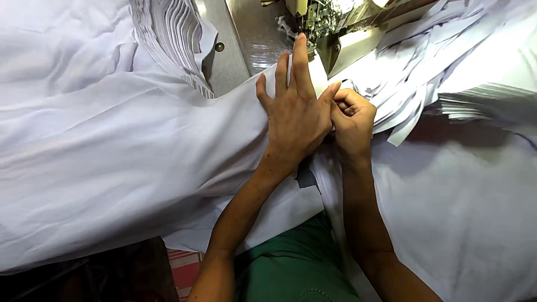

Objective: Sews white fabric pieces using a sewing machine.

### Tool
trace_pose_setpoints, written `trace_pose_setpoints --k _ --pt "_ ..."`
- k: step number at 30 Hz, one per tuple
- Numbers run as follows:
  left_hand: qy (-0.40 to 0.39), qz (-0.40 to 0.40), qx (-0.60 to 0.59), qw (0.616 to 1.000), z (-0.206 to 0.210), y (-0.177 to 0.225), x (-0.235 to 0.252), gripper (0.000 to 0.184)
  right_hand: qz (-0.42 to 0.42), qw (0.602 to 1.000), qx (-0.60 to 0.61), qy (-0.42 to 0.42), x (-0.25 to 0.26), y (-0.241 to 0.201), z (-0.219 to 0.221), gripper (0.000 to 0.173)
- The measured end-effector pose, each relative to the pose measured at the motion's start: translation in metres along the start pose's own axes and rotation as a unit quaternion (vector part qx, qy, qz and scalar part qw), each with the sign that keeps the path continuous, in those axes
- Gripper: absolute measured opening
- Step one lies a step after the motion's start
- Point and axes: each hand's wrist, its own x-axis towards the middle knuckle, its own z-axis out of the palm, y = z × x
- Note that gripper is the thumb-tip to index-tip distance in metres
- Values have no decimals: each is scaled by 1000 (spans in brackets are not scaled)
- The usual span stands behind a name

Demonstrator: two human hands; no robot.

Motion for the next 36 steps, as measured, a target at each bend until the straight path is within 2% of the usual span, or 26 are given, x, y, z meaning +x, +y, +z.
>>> trace_pose_setpoints --k 7,10,15,36 --pt "-14 -11 6 1000 8 -7 4 76 -3 1000 -3 -4 -2 4 2 8" --pt "-19 7 -3 1000 -3 -5 -1 75 1 1000 -2 -1 -3 3 3 9" --pt "-16 31 19 999 1 -13 -6 61 6 1000 -6 -1 -2 5 3 11" --pt "-21 42 30 998 0 -17 -5 61 -30 998 -46 44 -5 3 7 14"
